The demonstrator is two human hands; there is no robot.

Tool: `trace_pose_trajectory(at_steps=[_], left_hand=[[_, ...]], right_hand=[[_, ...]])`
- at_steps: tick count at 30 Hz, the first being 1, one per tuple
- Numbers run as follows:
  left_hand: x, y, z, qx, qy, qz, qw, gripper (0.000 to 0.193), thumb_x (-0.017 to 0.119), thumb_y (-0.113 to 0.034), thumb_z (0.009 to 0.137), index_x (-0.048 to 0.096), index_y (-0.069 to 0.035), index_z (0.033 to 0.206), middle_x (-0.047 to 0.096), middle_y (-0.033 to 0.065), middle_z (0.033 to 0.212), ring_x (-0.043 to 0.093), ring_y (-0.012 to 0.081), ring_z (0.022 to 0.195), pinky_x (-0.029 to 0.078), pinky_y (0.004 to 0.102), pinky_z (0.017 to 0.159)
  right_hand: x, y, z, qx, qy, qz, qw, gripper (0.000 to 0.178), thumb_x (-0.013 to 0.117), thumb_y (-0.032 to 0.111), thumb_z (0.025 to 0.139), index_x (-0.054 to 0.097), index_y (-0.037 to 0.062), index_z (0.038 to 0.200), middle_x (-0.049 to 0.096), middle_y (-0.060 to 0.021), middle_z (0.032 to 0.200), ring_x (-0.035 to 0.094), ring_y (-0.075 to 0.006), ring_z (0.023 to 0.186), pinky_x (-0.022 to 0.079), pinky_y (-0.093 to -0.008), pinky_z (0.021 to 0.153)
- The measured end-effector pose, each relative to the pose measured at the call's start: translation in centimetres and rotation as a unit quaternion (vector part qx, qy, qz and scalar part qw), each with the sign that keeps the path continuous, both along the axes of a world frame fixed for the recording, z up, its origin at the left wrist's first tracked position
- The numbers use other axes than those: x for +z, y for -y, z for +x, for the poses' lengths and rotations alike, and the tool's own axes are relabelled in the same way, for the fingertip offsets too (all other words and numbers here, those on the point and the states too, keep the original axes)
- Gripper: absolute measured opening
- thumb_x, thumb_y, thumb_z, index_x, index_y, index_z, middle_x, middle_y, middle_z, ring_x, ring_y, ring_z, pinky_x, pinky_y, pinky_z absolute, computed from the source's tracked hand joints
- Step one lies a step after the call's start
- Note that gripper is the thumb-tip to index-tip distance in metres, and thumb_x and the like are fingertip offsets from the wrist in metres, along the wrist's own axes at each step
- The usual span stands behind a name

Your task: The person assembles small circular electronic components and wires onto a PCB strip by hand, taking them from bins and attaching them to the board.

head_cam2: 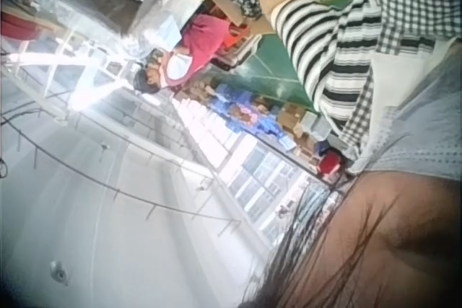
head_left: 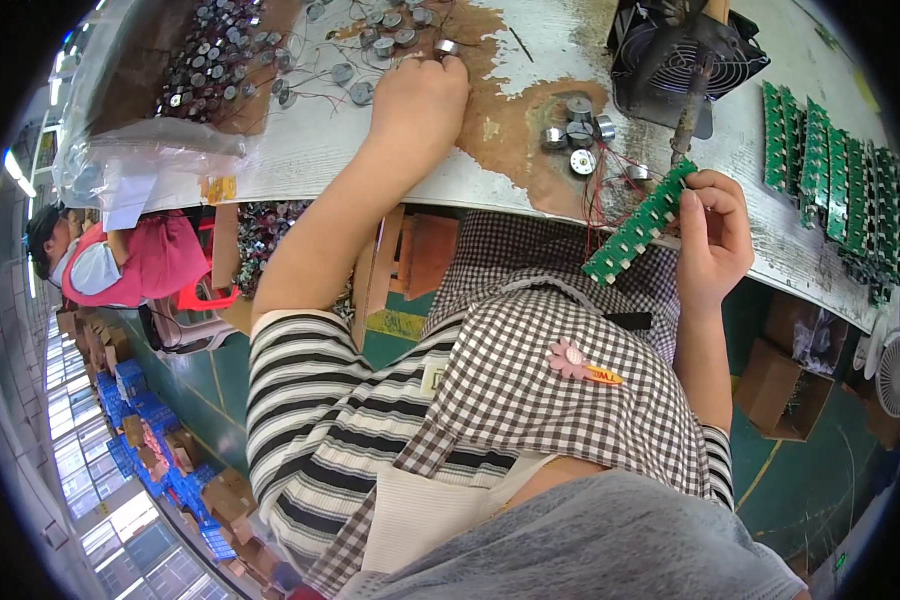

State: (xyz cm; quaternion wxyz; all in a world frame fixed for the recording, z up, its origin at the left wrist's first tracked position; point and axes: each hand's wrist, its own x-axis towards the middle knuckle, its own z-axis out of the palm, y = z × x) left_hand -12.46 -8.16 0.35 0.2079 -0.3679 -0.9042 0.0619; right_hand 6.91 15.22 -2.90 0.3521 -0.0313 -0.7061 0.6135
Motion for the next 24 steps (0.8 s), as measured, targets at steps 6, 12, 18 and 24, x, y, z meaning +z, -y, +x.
trace_pose_trajectory(at_steps=[6,12,18,24], left_hand=[[0.7,2.8,-0.6,-0.092,0.020,0.012,0.995,0.015,0.064,-0.019,0.080,0.063,-0.004,0.076,0.058,0.0097,0.078,0.057,0.0281,0.080,0.050,0.0377,0.068],[0.0,3.3,-1.1,-0.115,0.021,0.016,0.993,0.009,0.065,-0.011,0.077,0.063,-0.002,0.079,0.059,0.0102,0.081,0.056,0.0275,0.085,0.049,0.0363,0.070],[-0.4,1.4,0.6,-0.032,0.285,0.414,0.864,0.011,0.056,-0.009,0.090,0.056,-0.001,0.096,0.059,0.0058,0.080,0.058,0.0154,0.075,0.046,0.0283,0.066],[1.4,-1.7,5.2,-0.053,0.578,0.495,0.647,0.015,0.055,-0.016,0.092,0.053,-0.001,0.097,0.056,0.0025,0.074,0.054,0.0070,0.066,0.044,0.0213,0.058]], right_hand=[[-0.1,0.0,0.1,-0.007,0.016,-0.002,1.000,0.005,0.058,-0.007,0.086,0.056,-0.0027,0.087,0.057,-0.0099,0.102,0.052,-0.0068,0.072,0.044,-0.0187,0.059],[0.1,0.1,0.3,-0.016,0.017,0.009,1.000,0.004,0.059,-0.006,0.086,0.056,-0.0032,0.087,0.057,-0.0105,0.102,0.052,-0.0064,0.072,0.043,-0.0179,0.060],[-0.1,0.0,0.1,-0.004,0.009,-0.025,1.000,0.004,0.056,-0.004,0.089,0.053,-0.0020,0.089,0.057,-0.0119,0.103,0.051,-0.0067,0.071,0.044,-0.0186,0.060],[0.4,0.0,0.2,0.053,-0.019,-0.050,0.997,0.004,0.052,-0.002,0.089,0.048,-0.0015,0.088,0.055,-0.0138,0.106,0.053,-0.0074,0.068,0.049,-0.0196,0.061]])
